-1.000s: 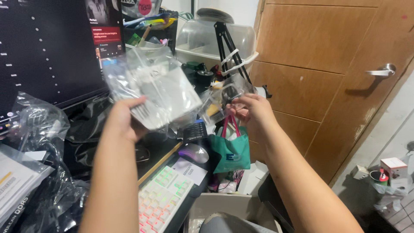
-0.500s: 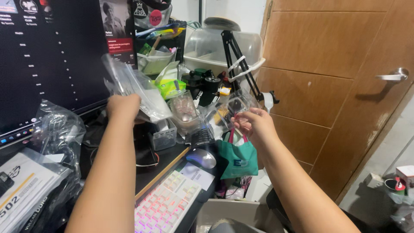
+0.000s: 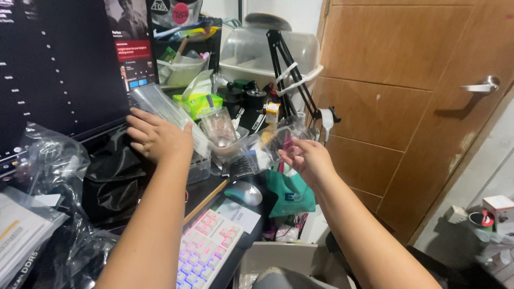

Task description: The person assembles a black cardboard box by folding and interlocking its side flaps. They then place a gray foam insert into the box and adjust the flaps to secure it.

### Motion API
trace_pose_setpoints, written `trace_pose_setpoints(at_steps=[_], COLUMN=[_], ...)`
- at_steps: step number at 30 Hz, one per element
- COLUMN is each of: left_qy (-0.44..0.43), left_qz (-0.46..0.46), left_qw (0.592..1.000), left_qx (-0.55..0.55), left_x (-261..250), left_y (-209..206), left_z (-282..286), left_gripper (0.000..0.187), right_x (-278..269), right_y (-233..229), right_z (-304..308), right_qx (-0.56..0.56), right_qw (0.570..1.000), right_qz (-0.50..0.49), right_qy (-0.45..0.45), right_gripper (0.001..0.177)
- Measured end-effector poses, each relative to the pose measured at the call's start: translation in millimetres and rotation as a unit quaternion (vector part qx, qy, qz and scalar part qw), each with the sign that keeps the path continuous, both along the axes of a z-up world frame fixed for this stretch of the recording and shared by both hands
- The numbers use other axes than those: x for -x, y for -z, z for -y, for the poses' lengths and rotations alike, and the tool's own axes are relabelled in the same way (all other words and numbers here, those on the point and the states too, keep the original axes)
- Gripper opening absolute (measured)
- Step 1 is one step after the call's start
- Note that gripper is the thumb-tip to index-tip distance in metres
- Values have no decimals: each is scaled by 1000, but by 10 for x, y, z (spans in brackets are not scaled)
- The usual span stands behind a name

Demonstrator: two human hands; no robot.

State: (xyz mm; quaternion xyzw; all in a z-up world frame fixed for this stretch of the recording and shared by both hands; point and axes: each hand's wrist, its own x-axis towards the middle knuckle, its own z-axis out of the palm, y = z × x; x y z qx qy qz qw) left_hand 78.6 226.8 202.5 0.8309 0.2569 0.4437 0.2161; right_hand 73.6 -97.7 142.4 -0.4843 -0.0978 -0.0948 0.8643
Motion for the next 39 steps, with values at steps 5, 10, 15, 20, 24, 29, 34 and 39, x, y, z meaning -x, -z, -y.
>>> trace_pose_setpoints(at_steps=[5,10,15,20,24,29,34,39], left_qy=[34,53,82,163,234,435,507,504], left_qz=[-4,41,133,265,340,254,111,-66], left_qw=[999,998,988,949,907,862,855,859], left_qx=[16,13,3,-43,-86,-59,-6,65], left_x=[191,345,505,765,1006,1153,958,586], left_y=[-41,-105,-84,153,479,1019,1734,2668], left_z=[23,154,436,1035,1623,2266,2809,3281], left_gripper=[136,136,115,97,83,73,68,67], right_x=[-4,40,84,178,263,458,770,1024], right_y=[120,225,332,624,1104,1934,2895,3902], right_z=[11,27,125,553,1232,2226,3113,3609], right_qx=[-64,-64,-94,-145,-148,-156,-99,-124], right_qw=[991,990,987,981,974,942,888,863], right_qz=[-115,-124,-133,-120,-134,-216,-351,-423], right_qy=[30,13,8,51,110,204,281,245], right_gripper=[33,35,32,30,35,32,23,34])
